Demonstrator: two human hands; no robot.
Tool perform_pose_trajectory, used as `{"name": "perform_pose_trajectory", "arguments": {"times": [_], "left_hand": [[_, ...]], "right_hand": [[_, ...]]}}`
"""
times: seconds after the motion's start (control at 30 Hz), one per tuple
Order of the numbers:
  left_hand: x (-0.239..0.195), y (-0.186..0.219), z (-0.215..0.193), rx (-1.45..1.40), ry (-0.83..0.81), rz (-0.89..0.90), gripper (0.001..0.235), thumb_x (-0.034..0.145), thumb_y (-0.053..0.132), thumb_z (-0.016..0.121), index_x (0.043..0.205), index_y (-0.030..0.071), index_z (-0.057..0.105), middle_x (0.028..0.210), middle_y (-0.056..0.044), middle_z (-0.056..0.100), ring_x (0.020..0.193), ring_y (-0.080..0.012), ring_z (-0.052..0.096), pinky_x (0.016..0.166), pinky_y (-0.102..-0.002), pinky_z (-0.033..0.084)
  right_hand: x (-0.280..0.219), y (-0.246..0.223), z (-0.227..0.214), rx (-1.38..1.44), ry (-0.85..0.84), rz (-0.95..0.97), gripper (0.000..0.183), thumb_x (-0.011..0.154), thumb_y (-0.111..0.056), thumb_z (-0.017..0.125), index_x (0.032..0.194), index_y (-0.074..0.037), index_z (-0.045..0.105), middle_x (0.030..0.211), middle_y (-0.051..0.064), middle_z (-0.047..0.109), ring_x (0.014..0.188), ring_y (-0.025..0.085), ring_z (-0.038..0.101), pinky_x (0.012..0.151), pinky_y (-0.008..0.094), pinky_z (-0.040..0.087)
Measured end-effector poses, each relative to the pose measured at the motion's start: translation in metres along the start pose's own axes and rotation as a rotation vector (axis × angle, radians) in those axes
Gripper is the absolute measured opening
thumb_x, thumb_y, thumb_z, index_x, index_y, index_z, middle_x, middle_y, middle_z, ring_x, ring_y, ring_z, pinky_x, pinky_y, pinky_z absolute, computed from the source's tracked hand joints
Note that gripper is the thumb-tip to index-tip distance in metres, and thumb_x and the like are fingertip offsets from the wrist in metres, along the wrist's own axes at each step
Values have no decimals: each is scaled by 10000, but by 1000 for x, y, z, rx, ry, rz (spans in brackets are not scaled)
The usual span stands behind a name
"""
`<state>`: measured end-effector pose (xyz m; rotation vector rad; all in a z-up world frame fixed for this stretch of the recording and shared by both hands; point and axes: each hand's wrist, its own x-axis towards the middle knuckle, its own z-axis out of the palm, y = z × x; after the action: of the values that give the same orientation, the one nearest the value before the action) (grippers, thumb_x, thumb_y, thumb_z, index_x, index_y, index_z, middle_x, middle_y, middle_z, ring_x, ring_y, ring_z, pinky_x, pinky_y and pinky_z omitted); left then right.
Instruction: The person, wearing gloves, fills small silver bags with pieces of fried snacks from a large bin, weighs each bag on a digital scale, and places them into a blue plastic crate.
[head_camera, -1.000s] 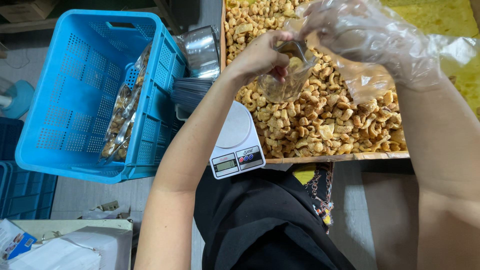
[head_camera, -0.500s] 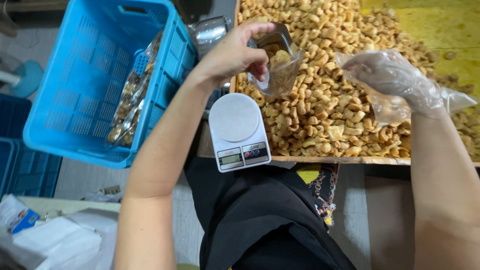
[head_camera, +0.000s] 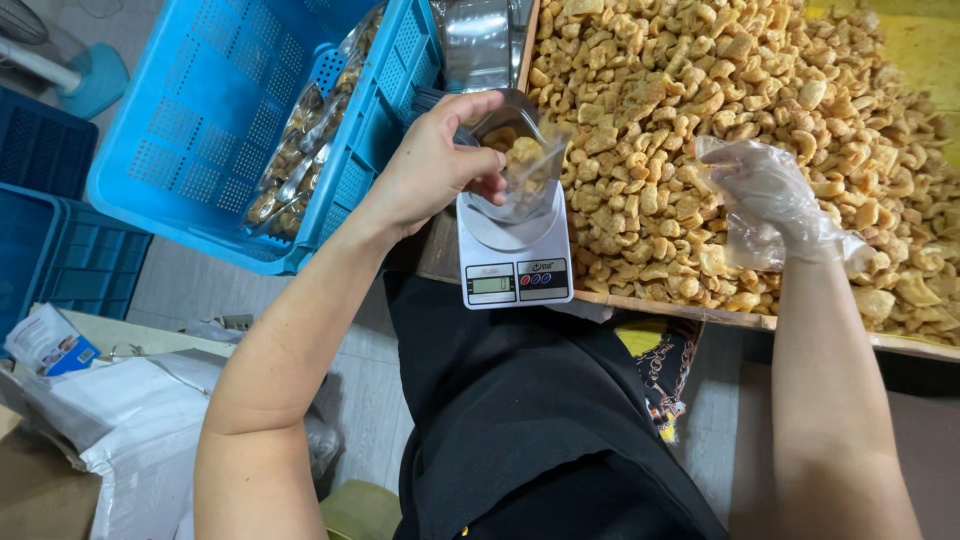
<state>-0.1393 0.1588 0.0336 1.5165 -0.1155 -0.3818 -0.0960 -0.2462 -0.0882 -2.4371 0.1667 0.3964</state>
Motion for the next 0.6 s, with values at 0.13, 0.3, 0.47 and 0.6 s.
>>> {"name": "perform_pose_trajectory", "arguments": {"times": [0.13,0.3,0.47,0.6], "left_hand": [[-2,2,-1,54,18,64,619,889,-40,669,1460,-55,432,1567,-148,370,752,-159,719,654,-308,651],[-13,20,4,178,35,50,525,892,19,699,1400,34,569,1639,-126,241,649,-136,703,545,-277,623],[-38,25,3,227,124,112,463,935,79,722,1381,84,596,1641,-136,267,628,-101,702,506,-237,595],[-72,-4,-24,56,242,292,455,979,39,719,1410,48,573,1663,-170,295,663,-107,662,546,-243,559]], "right_hand": [[10,12,8,-12,0,-76,325,992,-168,658,1310,-133,715,1188,141,738,852,221,694,730,365,568],[6,-12,25,-30,-68,49,321,1040,-184,557,1330,-177,695,1280,97,713,890,265,732,774,380,613],[-4,-49,58,-541,-247,-231,451,924,-201,666,1370,-204,599,1211,102,685,1027,261,647,875,400,552],[-9,-57,77,-734,-113,-272,359,932,-176,651,1281,-105,611,1100,172,680,962,282,669,785,392,602]]}}
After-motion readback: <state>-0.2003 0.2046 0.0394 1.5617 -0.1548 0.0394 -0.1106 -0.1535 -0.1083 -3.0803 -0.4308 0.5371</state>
